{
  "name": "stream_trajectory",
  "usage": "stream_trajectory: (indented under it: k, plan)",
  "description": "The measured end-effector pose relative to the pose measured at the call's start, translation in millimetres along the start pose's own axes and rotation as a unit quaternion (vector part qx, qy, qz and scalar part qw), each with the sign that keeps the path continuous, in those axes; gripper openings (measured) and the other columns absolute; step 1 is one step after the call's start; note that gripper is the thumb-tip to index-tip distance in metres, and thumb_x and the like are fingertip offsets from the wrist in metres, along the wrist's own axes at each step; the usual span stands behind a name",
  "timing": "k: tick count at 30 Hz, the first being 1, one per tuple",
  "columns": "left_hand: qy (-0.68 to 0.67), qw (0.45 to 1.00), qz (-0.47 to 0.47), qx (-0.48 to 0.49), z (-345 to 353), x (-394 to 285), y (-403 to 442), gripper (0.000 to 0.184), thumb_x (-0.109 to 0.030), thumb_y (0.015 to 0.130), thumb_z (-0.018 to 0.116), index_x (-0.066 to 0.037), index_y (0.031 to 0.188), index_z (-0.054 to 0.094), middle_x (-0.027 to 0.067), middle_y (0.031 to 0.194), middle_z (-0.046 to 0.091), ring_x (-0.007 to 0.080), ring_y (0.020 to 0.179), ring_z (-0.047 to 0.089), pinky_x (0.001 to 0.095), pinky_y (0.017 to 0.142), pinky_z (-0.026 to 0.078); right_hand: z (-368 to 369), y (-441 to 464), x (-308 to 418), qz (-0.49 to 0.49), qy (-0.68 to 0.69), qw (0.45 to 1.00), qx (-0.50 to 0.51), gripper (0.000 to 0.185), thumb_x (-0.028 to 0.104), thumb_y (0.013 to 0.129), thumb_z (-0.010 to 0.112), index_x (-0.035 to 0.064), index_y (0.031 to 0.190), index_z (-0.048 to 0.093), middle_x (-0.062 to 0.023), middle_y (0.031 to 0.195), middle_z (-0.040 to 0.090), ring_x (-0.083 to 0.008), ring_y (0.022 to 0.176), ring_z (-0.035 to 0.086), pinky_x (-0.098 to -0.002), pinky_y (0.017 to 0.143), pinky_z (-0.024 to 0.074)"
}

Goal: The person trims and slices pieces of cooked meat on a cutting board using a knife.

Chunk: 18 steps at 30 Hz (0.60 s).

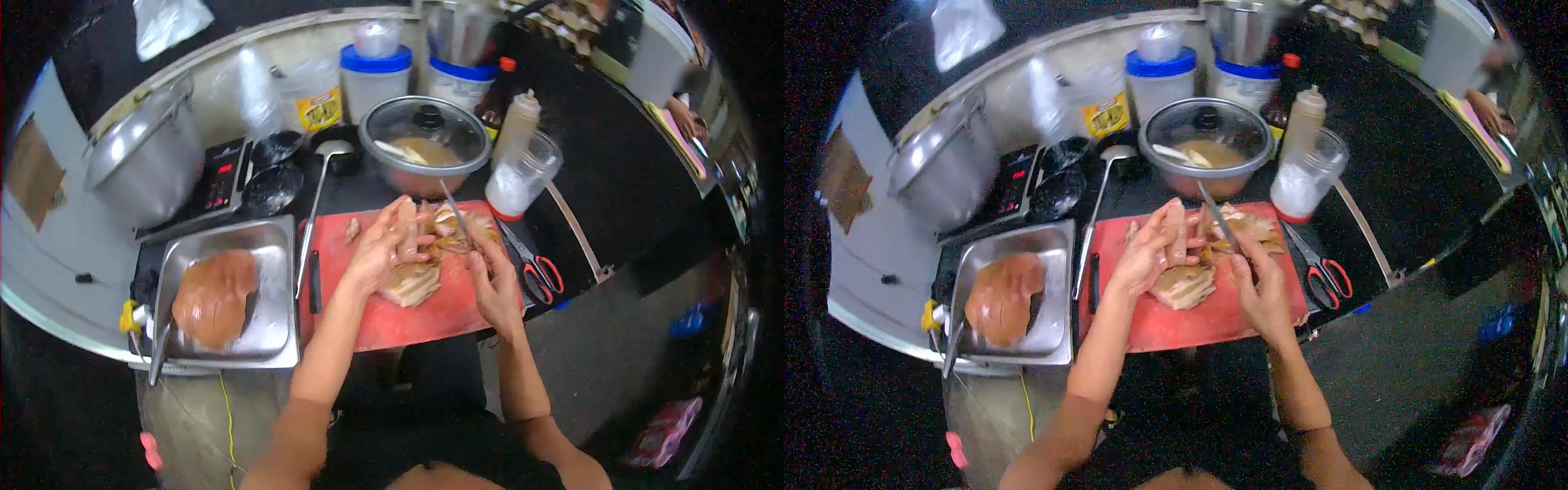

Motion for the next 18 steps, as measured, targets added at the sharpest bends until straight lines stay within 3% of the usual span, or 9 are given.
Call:
stream_trajectory:
  k: [6,9,13,16,18]
  plan:
    - [0.006,1.000,-0.005,0.012,2,3,1,0.042,-0.014,0.097,0.047,-0.006,0.136,0.036,0.0109,0.124,0.056,0.0229,0.097,0.064,0.0338,0.073,0.056,13,10,3,-0.016,-0.087,0.994,0.065,0.035,0.006,0.092,0.050,0.0008,0.126,0.052,-0.0206,0.118,0.059,-0.0304,0.109,0.058,-0.0354,0.094,0.0422]
    - [0.009,1.000,-0.002,0.021,3,5,2,0.039,-0.016,0.096,0.049,-0.005,0.133,0.042,0.0084,0.113,0.061,0.0179,0.090,0.065,0.0297,0.071,0.055,26,13,16,-0.102,-0.124,0.984,0.076,0.037,0.005,0.090,0.051,0.0020,0.127,0.050,-0.0220,0.119,0.058,-0.0348,0.110,0.057,-0.0390,0.094,0.0422]
    - [0.096,0.995,0.005,0.005,-4,7,1,0.036,-0.018,0.096,0.051,-0.006,0.130,0.048,0.0039,0.105,0.063,0.0105,0.087,0.062,0.0273,0.071,0.054,42,17,21,-0.096,-0.155,0.976,0.119,0.040,0.007,0.091,0.049,0.0052,0.131,0.047,-0.0224,0.120,0.057,-0.0380,0.110,0.056,-0.0421,0.092,0.0428]
    - [0.087,0.995,0.038,0.002,4,0,-2,0.039,-0.018,0.096,0.053,-0.007,0.132,0.048,0.0012,0.103,0.062,0.0076,0.087,0.060,0.0270,0.072,0.054,46,20,15,-0.078,-0.164,0.973,0.143,0.041,0.009,0.092,0.048,0.0076,0.133,0.045,-0.0217,0.121,0.057,-0.0388,0.110,0.056,-0.0425,0.091,0.0432]
    - [0.067,0.997,0.005,0.028,6,5,-3,0.042,-0.013,0.094,0.052,-0.008,0.136,0.044,0.0008,0.107,0.061,0.0081,0.089,0.060,0.0270,0.074,0.054,46,22,11,-0.059,-0.154,0.974,0.158,0.042,0.010,0.093,0.048,0.0088,0.134,0.044,-0.0212,0.121,0.057,-0.0390,0.110,0.056,-0.0426,0.092,0.0431]
Point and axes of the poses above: each hand's wrist, its own y-axis towards the middle knuckle, its own z-axis out of the palm, x = y × z, the point moved 9 cm from there along y, towards the middle knuckle
